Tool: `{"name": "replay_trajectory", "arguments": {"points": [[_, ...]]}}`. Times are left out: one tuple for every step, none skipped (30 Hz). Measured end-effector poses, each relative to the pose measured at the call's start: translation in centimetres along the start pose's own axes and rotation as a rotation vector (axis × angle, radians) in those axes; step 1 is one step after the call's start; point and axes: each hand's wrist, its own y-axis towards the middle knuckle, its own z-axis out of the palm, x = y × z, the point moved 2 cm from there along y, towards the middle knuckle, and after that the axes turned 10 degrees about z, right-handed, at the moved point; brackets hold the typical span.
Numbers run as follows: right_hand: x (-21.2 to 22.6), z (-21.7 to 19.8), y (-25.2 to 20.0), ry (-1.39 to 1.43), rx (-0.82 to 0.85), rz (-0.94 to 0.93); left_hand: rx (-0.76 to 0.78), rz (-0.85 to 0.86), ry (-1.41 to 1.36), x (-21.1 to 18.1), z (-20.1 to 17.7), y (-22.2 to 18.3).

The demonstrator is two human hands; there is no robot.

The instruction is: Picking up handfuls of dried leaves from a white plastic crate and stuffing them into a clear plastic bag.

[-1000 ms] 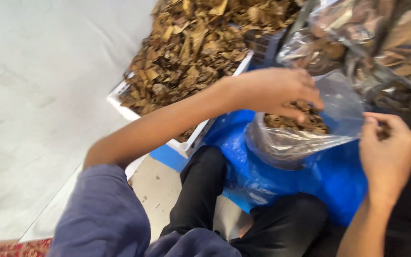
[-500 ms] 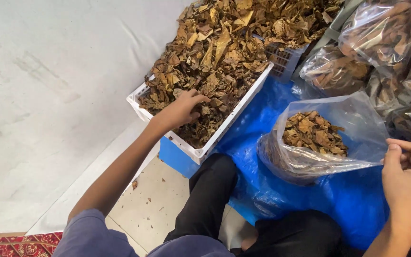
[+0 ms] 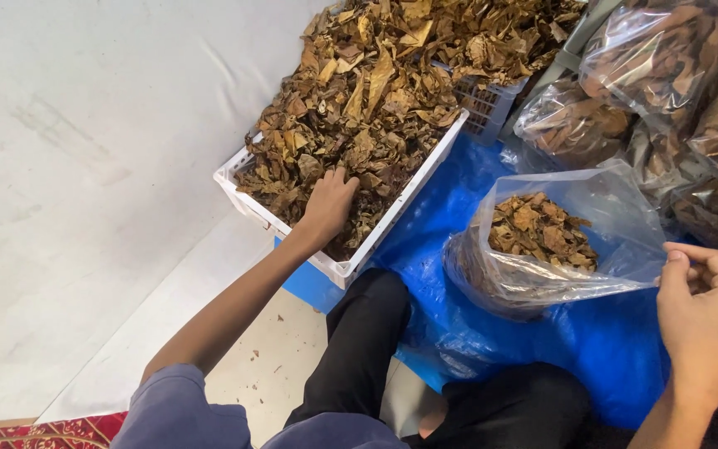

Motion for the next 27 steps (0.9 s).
{"name": "replay_trajectory", "arguments": {"points": [[0.1, 0.0, 0.0, 0.028, 0.012, 0.006, 0.000, -0.043, -0.100, 0.1, -0.6, 0.0], [0.2, -0.1, 0.0, 0.057, 0.024, 0.011, 0.000, -0.085, -0.200, 0.1, -1.2, 0.0], [0.1, -0.1, 0.0, 0.053, 0.027, 0.014, 0.004, -0.085, -0.203, 0.2, -2.4, 0.0], [0.0, -0.1, 0.0, 0.058, 0.032, 0.009, -0.035, -0.079, -0.337, 0.2, -3.5, -0.1], [0.0, 0.0, 0.2, 0.067, 0.037, 0.002, -0.077, -0.074, -0.469, 0.4, -4.8, 0.0], [0.0, -0.1, 0.2, 0.067, 0.037, 0.004, -0.075, -0.073, -0.469, 0.2, -6.3, 0.5], [0.1, -0.1, 0.1, 0.062, 0.038, 0.001, -0.050, -0.137, -0.515, 0.2, -7.7, 1.0], [0.2, -0.1, 0.1, 0.057, 0.038, -0.002, -0.025, -0.201, -0.561, 0.1, -9.2, 1.4], [0.1, 0.0, 0.1, 0.057, 0.038, -0.001, -0.024, -0.200, -0.561, 0.5, -9.8, 1.6], [0.0, 0.0, 0.1, 0.062, 0.039, 0.005, -0.061, -0.188, -0.584, 0.9, -10.5, 1.7], [-0.1, 0.0, 0.1, 0.067, 0.040, 0.010, -0.099, -0.177, -0.608, 1.4, -11.2, 1.8], [0.0, 0.0, 0.0, 0.067, 0.040, 0.011, -0.098, -0.177, -0.607, 1.2, -12.3, 2.1], [0.1, 0.0, 0.0, 0.058, 0.030, 0.009, -0.072, -0.290, -0.660, 1.3, -13.3, 2.3], [0.2, 0.0, -0.1, 0.049, 0.020, 0.007, -0.045, -0.404, -0.711, 1.3, -14.3, 2.5], [0.0, 0.0, 0.0, 0.046, 0.020, 0.012, -0.041, -0.402, -0.714, 1.2, -14.7, 2.6], [-0.1, 0.0, 0.1, 0.052, 0.032, 0.011, -0.105, -0.464, -1.010, 1.0, -15.1, 2.6], [-0.2, 0.0, 0.3, 0.060, 0.036, 0.012, -0.172, -0.516, -1.307, 0.9, -15.5, 3.0], [0.3, -0.1, 0.2, 0.058, 0.029, 0.018, -0.167, -0.507, -1.309, -0.1, -16.1, 3.2], [0.8, -0.3, 0.1, 0.040, 0.024, 0.021, -0.170, -0.501, -1.356, -1.1, -16.6, 3.7], [1.3, -0.5, 0.1, 0.022, 0.019, 0.025, -0.171, -0.495, -1.404, -2.1, -17.1, 4.2], [1.9, -0.8, 0.1, 0.013, 0.011, 0.040, -0.155, -0.484, -1.412, -3.7, -17.7, 5.3], [2.5, -0.9, 0.1, 0.054, 0.017, 0.040, -0.163, -0.309, -1.350, -5.5, -18.5, 6.4], [3.1, -1.3, 0.0, 0.087, 0.030, 0.041, -0.171, -0.143, -1.292, -7.4, -19.1, 7.0], [3.6, -1.6, -0.3, 0.071, 0.028, 0.055, -0.156, -0.138, -1.308, -9.4, -19.5, 7.9], [4.1, -1.7, -0.3, 0.119, 0.047, 0.071, -0.145, 0.074, -1.279, -11.6, -20.3, 9.2], [4.6, -1.8, -0.2, 0.168, 0.065, 0.087, -0.133, 0.284, -1.243, -13.8, -21.2, 10.3], [5.1, -2.0, -0.2, 0.160, 0.057, 0.095, -0.128, 0.294, -1.251, -15.6, -20.5, 11.4]]}}
